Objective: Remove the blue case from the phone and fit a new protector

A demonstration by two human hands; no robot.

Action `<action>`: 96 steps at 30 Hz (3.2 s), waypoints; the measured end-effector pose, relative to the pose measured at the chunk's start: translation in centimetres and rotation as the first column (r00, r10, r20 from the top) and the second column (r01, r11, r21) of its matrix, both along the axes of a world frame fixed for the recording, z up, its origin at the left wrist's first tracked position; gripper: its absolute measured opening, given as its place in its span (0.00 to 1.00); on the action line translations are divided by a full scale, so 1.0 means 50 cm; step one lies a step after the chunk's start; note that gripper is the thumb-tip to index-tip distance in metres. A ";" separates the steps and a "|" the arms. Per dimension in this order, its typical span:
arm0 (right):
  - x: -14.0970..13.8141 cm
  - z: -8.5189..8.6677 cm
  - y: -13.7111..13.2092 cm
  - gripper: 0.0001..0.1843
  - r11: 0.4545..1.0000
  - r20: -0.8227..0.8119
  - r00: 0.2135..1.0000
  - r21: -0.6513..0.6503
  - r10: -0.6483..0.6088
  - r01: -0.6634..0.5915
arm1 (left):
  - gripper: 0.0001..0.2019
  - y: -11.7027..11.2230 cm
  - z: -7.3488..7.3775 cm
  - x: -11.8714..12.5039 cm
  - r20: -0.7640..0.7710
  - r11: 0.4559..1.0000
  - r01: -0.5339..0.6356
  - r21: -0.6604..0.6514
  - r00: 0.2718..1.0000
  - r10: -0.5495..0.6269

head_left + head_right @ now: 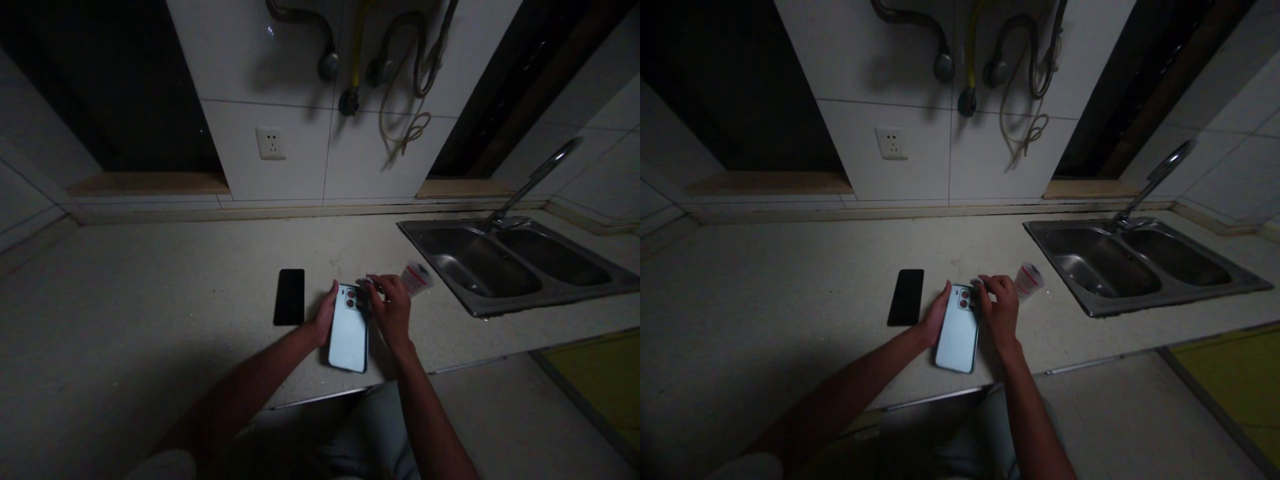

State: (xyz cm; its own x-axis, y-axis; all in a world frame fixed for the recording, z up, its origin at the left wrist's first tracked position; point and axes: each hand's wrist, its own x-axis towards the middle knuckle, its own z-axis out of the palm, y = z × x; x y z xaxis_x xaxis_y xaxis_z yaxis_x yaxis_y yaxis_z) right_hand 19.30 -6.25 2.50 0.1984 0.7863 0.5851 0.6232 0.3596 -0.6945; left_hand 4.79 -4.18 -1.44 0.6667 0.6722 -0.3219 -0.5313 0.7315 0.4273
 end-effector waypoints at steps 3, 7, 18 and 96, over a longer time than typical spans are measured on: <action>-0.015 -0.013 0.007 0.11 0.999 0.162 0.986 0.005 0.039 -0.040 | 0.32 -0.003 -0.006 0.008 0.016 0.999 0.028 0.018 0.999 -0.028; -0.057 -0.031 0.011 0.13 0.991 0.292 0.948 -0.073 0.129 -0.112 | 0.35 -0.004 -0.012 0.012 -0.053 1.000 0.020 -0.020 0.998 -0.021; -0.094 -0.024 -0.048 0.23 0.959 0.456 0.844 -0.161 0.281 -0.233 | 0.39 0.008 -0.018 -0.006 -0.055 0.997 -0.008 -0.082 0.999 0.003; -0.066 0.004 -0.072 0.10 0.777 0.314 0.728 -0.417 0.609 -0.471 | 0.38 0.025 -0.011 -0.001 0.064 0.989 -0.018 -0.147 0.998 0.028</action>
